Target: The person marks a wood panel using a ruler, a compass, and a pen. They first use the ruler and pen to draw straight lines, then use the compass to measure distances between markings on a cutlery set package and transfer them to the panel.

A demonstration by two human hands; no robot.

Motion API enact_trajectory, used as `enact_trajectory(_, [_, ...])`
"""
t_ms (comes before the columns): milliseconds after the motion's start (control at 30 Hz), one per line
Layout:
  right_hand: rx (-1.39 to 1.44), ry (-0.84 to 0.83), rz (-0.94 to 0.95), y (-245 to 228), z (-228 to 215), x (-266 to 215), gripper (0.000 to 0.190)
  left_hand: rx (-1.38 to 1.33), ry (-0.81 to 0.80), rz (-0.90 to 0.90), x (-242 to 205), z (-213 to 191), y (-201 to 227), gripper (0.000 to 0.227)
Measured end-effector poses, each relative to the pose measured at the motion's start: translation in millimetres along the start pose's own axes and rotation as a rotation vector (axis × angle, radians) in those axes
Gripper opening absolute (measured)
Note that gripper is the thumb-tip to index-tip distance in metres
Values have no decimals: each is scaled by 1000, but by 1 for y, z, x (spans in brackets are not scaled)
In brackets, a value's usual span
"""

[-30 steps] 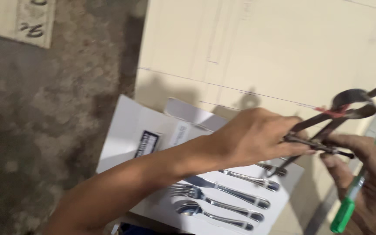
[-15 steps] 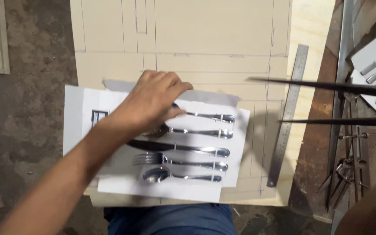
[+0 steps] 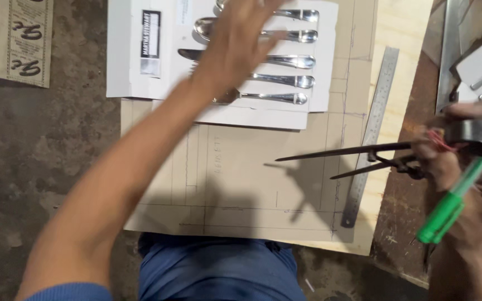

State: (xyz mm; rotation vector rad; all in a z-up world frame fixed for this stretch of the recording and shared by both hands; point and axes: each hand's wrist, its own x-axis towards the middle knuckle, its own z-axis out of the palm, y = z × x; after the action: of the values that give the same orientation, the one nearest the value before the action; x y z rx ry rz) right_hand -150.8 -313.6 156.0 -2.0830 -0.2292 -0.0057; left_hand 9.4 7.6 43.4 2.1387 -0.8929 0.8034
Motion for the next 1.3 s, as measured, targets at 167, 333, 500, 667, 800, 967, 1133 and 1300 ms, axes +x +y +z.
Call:
enact_trajectory(167, [-129,38,-220,-5,31,34,40,-508,-402,-392,-73,-41,113,16])
enact_trajectory(333, [-126,-106,-303,-13,58,52,42,-520,-445,-533,-112,-49,140,14])
enact_trajectory(500, [-189,-123,-310,-16,63,49,43,-418,-470,-444,-116,-41,131,12])
enact_trajectory(667, [-186,-101,-327,-9,60,50,45,-435,-489,-566,-127,-38,129,10])
enact_trajectory(800, [-222,-87,-368,-4,57,53,47,-422,-462,-607,-125,-37,131,10])
enact_trajectory(967, [-249,-83,-385,0,56,55,46,-391,-458,-589,-121,-35,131,10])
enact_trajectory(1133, [-283,-72,-410,4,56,55,45,-377,-456,-557,-124,-33,130,9])
enact_trajectory(1300, [-285,-70,-411,8,55,51,43,-356,-475,-560,-123,-33,130,9])
